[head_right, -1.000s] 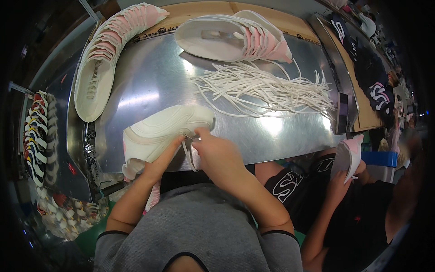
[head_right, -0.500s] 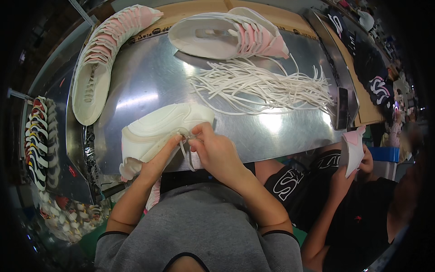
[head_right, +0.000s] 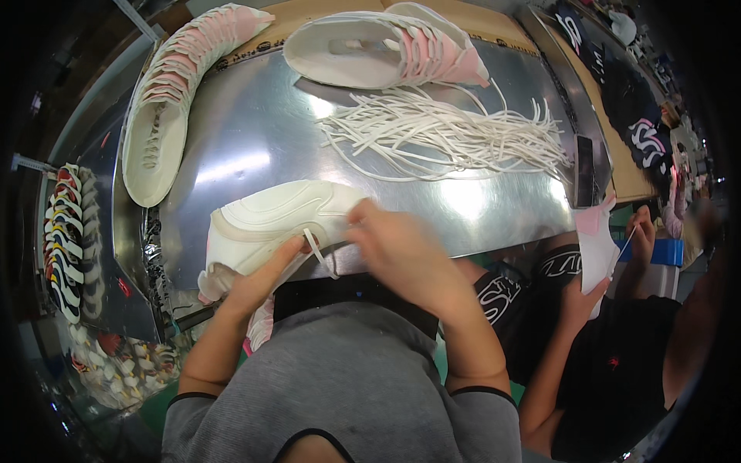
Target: The person laces white sneakers by threading white shoelaces through the eyelets of the shoe uppers while seated at a metal workstation.
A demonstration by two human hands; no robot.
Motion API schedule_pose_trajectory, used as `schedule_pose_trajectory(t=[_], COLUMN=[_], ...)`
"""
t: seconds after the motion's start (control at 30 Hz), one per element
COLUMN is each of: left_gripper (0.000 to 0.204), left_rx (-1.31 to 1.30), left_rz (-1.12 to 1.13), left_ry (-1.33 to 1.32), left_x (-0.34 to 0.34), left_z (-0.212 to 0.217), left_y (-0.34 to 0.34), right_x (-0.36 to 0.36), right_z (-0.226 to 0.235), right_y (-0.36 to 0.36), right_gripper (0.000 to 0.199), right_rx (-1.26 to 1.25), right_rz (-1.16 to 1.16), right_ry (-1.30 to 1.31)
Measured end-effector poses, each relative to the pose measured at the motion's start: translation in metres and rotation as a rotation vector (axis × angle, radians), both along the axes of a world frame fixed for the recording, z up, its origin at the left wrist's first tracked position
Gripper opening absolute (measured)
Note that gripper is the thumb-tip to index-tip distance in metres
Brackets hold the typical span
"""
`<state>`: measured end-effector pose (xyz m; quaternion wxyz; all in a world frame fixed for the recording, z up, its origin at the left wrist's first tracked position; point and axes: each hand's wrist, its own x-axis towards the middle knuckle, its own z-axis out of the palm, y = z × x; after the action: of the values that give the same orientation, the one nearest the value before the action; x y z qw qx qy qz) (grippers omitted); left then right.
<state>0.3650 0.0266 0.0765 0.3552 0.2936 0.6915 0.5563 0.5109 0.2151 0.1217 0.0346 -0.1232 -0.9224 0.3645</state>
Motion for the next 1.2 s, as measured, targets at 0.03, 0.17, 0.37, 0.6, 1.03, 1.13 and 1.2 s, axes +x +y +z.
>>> schedule_pose_trajectory(t=[0.03,0.17,0.37,0.6,1.03,1.13,1.2], left_gripper=[0.032,0.037,0.039,0.029,0.019,0.017,0.018], left_rx=[0.041,0.006,-0.182,-0.003,0.117,0.227,0.268], left_rz=[-0.008,0.018,0.054,-0.228,-0.01,0.172,0.248], left_ry=[-0.134,-0.199,0.352,0.896,0.936,0.914,0.797], left_x=[-0.004,-0.003,-0.036,-0.03,-0.039,-0.053,-0.051], left_z=[0.002,-0.023,-0.043,0.017,0.048,0.079,0.103], left_y=[-0.002,-0.005,0.0,0.012,0.03,0.033,0.036], right_x=[0.008,-0.005,-0.026,-0.04,0.005,0.059,0.097], right_z=[0.004,-0.051,-0.052,-0.077,-0.065,-0.069,-0.073], right_y=[0.007,0.007,-0.006,0.017,-0.033,-0.045,-0.052], right_gripper=[0.027,0.042,0.044,0.03,0.023,0.021,0.02], right_rx=[-0.063,-0.372,-0.604,-0.858,-0.684,-0.524,-0.442], right_rz=[-0.191,-0.425,-0.54,-0.693,-0.063,0.055,0.001], right_ry=[0.055,0.23,0.19,0.398,0.051,-0.166,-0.194])
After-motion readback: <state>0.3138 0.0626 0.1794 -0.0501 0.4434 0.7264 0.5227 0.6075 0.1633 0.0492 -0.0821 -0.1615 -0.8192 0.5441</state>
